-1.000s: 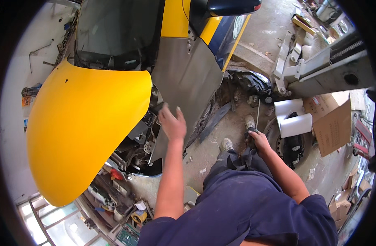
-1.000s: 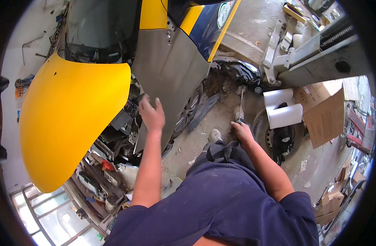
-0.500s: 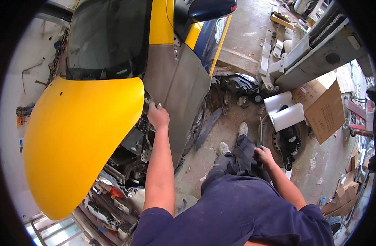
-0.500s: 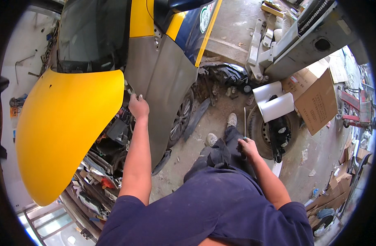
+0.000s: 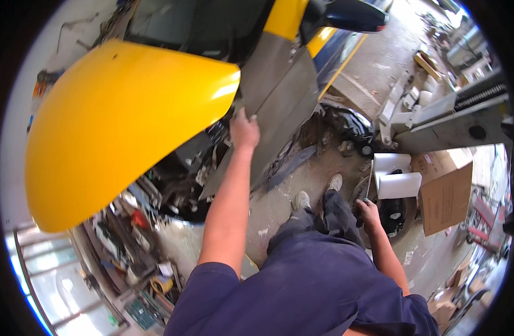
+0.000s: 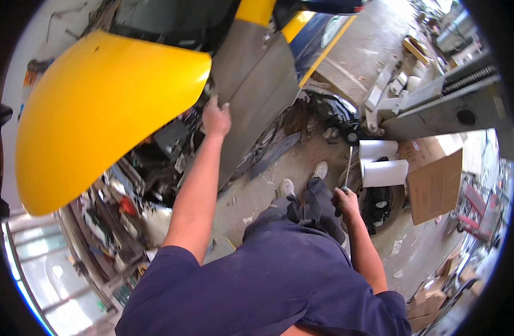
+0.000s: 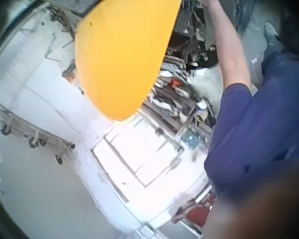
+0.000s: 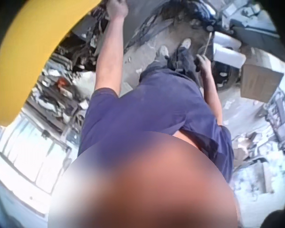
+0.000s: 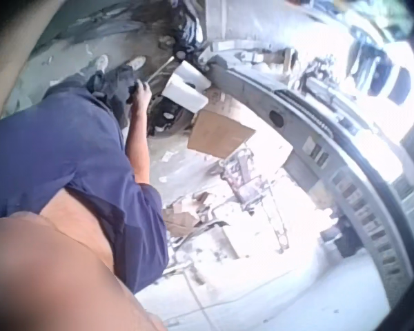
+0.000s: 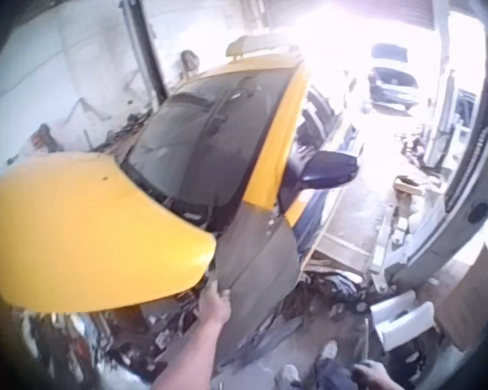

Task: The person works on the front of a yellow car with the hood open. They remove a small black plastic part from the hood hinge area, then use a screwdriver to pry and adjust the front bumper and hood alignment. The person repeatedly pries along the bumper edge and repositions the bumper panel.

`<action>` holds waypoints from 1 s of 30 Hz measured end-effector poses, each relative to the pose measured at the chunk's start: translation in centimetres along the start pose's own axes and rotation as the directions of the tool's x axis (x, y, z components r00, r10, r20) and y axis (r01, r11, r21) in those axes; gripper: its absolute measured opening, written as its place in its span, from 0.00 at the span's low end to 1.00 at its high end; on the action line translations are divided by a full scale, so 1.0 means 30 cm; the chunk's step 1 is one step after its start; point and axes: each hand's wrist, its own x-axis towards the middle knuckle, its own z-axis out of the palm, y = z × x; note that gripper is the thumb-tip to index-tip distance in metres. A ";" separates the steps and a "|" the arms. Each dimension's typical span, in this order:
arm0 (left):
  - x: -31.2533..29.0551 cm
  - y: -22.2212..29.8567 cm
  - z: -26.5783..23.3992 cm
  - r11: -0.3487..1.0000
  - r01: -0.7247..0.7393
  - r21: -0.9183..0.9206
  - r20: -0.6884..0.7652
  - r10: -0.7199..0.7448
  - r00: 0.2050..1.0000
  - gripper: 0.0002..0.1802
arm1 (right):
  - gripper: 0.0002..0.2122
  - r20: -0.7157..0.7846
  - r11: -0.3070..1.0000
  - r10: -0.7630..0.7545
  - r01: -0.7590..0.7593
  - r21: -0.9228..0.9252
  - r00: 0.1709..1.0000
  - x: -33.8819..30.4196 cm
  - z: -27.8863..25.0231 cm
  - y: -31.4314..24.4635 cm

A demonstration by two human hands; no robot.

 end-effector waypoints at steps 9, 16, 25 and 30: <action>-0.704 -0.163 -0.227 0.964 0.145 0.221 -0.085 -0.129 0.988 0.31 | 0.10 -0.015 0.993 0.079 -0.080 -0.086 0.997 0.021 -0.117 0.103; -0.746 -0.470 -0.457 0.785 0.297 0.544 -0.076 -0.307 0.949 0.37 | 0.10 0.029 0.982 0.083 -0.077 -0.175 0.996 0.053 -0.183 0.175; -0.694 -0.561 -0.481 0.761 0.257 0.596 0.092 -0.382 0.920 0.28 | 0.09 0.051 0.977 0.035 -0.024 -0.213 0.998 0.048 -0.125 0.136; -0.710 -0.583 -0.471 0.752 0.236 0.616 0.117 -0.383 0.916 0.29 | 0.11 0.017 0.964 0.048 -0.042 -0.262 0.999 0.014 -0.096 0.132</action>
